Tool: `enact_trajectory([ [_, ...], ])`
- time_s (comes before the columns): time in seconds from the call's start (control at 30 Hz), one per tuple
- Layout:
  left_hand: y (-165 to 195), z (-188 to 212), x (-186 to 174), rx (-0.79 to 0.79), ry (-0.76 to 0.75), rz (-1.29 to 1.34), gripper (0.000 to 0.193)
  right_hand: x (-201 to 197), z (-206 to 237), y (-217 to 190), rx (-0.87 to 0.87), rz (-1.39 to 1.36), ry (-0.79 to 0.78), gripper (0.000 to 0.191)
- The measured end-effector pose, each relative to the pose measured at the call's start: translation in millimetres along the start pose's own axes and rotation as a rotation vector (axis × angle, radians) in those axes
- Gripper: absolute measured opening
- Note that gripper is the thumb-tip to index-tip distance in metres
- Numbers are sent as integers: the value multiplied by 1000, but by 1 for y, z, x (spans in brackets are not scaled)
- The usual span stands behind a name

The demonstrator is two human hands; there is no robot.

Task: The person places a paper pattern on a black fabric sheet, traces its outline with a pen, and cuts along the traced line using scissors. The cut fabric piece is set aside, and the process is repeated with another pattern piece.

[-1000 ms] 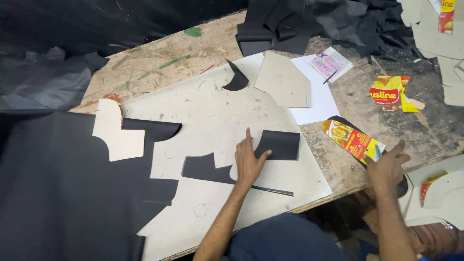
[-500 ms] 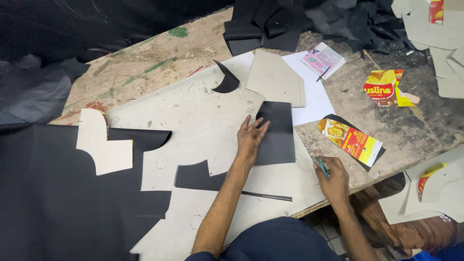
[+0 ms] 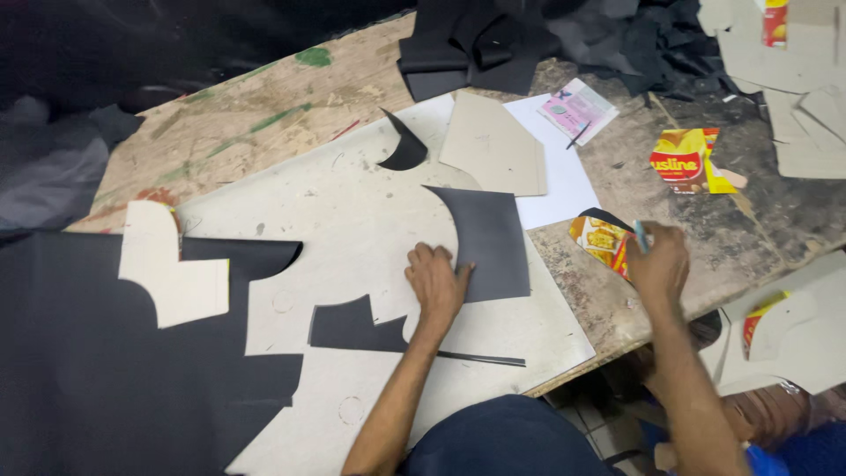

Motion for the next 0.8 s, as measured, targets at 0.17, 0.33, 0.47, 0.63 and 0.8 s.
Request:
enact_trajectory([
  [0.17,-4,30,21,-21,-38,-39,32,-17,-77,88,158,96,-1,48],
  [0.33,-12,24,30,93,7,374,32,-18,-116,105,272,182,-106,65],
  [0.47,-33,39,56,-189,-292,763,27,-17,-137,107,273,235,-215,84],
  [0.63,-35,83,80,-272,-340,1108,34,-14,-149,115,271,275,-307,93],
  [0.8,-24,107,72,-225,-422,891,37,-16,-152,115,295,330,-359,103],
])
Point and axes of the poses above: each hand's wrist, its own z-axis away from the middle knuckle, its own x-axis out of the palm, y = z × x, the point moved 5 cm from there along -z, towards the middle knuckle, and after that the axes turned 13 degrees about -y, right-handed, at the moved point
